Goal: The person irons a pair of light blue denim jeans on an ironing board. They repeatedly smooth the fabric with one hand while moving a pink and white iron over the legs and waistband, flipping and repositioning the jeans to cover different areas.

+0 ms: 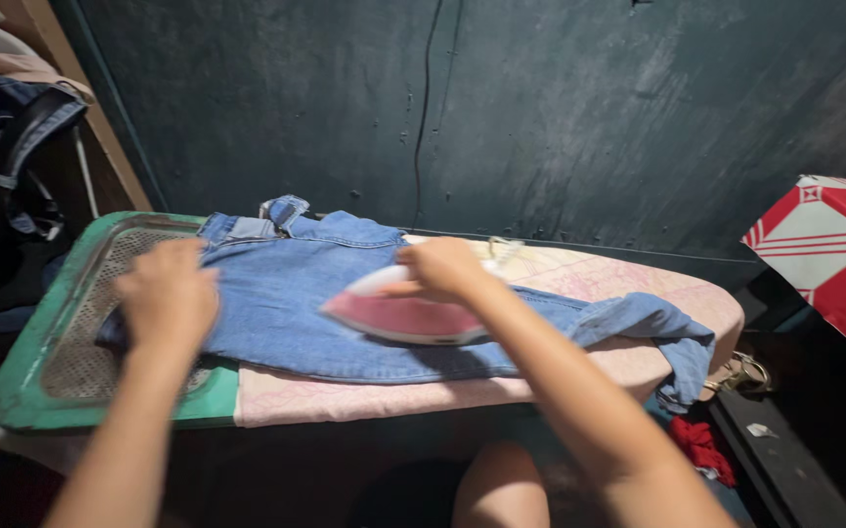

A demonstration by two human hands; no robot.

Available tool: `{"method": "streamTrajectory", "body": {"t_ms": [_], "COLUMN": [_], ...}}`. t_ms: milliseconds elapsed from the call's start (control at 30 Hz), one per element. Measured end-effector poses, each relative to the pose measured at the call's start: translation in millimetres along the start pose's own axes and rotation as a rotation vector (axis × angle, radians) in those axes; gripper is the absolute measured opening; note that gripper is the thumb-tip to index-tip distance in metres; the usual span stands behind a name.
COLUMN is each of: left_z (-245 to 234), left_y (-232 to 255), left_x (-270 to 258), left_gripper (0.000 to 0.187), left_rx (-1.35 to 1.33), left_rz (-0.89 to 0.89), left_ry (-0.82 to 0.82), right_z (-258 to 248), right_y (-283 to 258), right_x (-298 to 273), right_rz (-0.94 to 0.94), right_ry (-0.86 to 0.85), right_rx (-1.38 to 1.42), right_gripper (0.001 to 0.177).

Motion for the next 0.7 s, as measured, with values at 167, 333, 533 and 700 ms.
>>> {"method": "streamTrajectory", "body": {"t_ms": [167, 333, 533, 700], "left_z": [-1, 29, 39, 39], "left_y": [110, 111, 104, 115], "left_x": [-18, -26, -29, -25], "left_gripper": [0.038, 0.043, 0.04, 0.041], "left_rx": [-0.491, -0.542, -0.589, -0.421], "left_rz": [0.165, 0.161, 0.164, 0.153], "left_ry": [-0.071, -0.207, -0.321, -0.39], "right_z": [-29, -66, -133, -50], "right_y": [-48, -40, 100, 214], "right_x": [6, -19, -142, -272], "right_rz": [0.013, -0.065, 0.207, 0.623], "right_ry": [0.069, 0.215, 0.475, -0.486], "right_rx": [-0.045, -0.156, 0.162, -0.302], "right_gripper": [0.066, 0.057, 0.042, 0.071]}}
Point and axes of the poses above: each hand's wrist, its own x-axis towards the middle knuckle, its own z-axis out of the palm, y = z × x, the point moved 10 cm from there along x, towards the middle knuckle, and after that the axes turned 9 degrees about y, right-handed, at the moved point
